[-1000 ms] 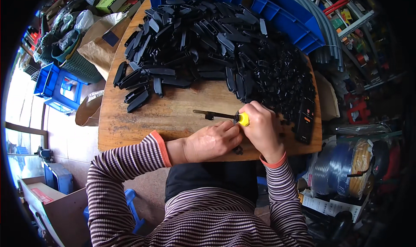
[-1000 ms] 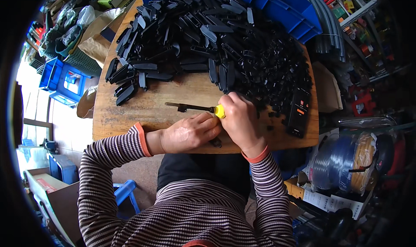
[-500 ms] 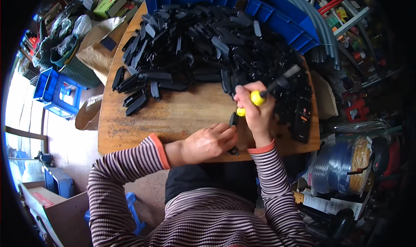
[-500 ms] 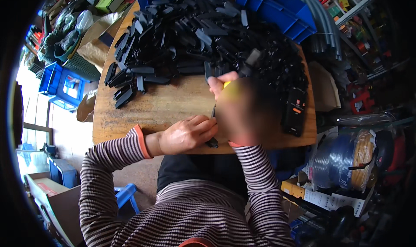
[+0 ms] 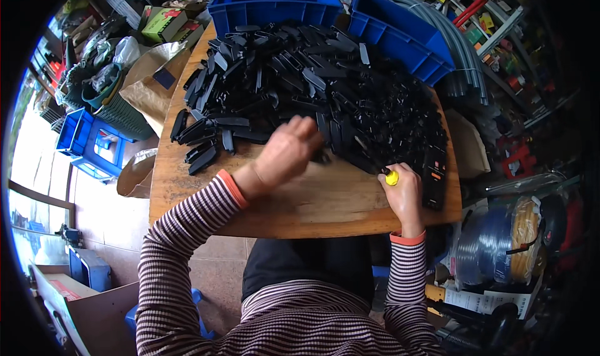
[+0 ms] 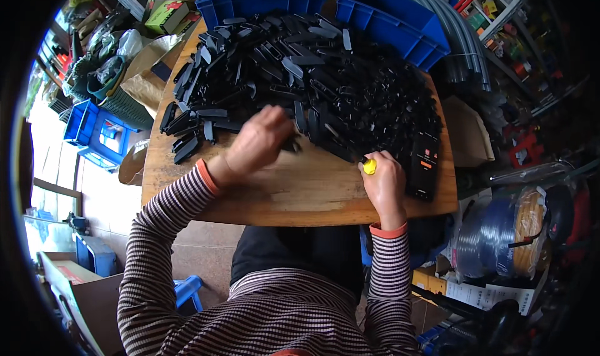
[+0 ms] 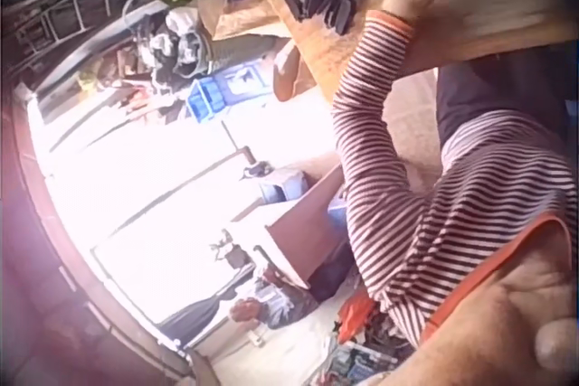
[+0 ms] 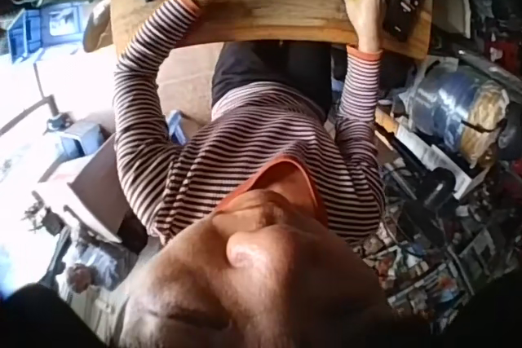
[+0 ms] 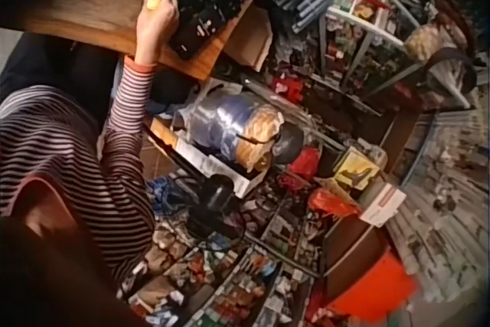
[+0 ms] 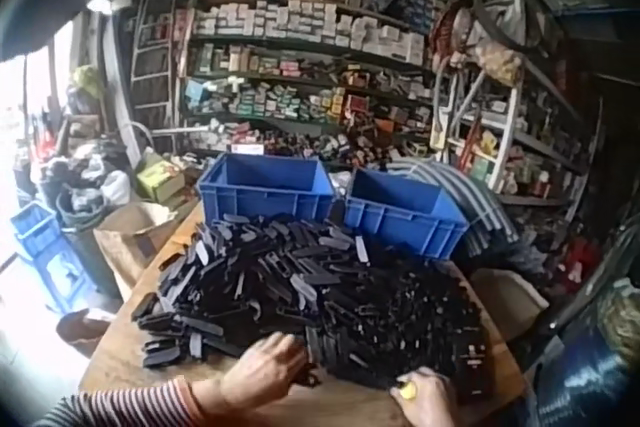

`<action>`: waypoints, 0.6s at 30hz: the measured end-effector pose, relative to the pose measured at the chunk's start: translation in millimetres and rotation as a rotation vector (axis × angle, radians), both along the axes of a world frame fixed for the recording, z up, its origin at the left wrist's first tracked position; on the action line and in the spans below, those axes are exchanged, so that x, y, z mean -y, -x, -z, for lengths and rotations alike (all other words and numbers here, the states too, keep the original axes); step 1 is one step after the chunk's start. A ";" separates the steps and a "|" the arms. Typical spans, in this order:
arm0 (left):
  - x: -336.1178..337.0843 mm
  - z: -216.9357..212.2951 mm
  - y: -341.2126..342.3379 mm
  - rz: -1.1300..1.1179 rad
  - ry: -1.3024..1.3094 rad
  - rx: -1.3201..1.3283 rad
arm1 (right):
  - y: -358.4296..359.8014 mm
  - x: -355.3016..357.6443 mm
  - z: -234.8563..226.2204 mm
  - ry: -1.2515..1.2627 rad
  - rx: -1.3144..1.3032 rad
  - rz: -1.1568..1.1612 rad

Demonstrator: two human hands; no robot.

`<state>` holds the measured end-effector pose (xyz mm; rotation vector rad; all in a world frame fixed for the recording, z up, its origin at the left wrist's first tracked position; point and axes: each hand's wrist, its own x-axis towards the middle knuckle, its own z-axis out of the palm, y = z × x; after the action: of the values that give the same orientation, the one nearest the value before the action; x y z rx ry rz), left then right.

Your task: Assembling or prying small black plastic components using a handheld tool at a manufacturing workbench.

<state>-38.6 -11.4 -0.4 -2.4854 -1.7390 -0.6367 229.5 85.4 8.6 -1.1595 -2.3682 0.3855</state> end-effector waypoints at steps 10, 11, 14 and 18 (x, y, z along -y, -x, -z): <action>-25.5 12.0 9.2 -0.246 -0.210 -0.059 | -3.3 -0.9 -12.1 0.114 0.102 -0.146; -28.3 12.2 7.3 -0.242 -0.208 -0.058 | -3.4 -1.7 -11.2 0.107 0.083 -0.149; -34.1 5.5 2.7 -0.221 -0.091 -0.200 | -6.6 -0.4 -11.1 0.107 0.063 -0.153; -22.0 -0.2 0.2 -0.219 -0.015 -0.227 | -11.0 -0.3 -10.2 0.117 0.044 -0.147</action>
<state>-38.8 10.6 -0.2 -2.2116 -1.8709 -0.3355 240.5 85.8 18.8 -1.0572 -2.5066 0.5602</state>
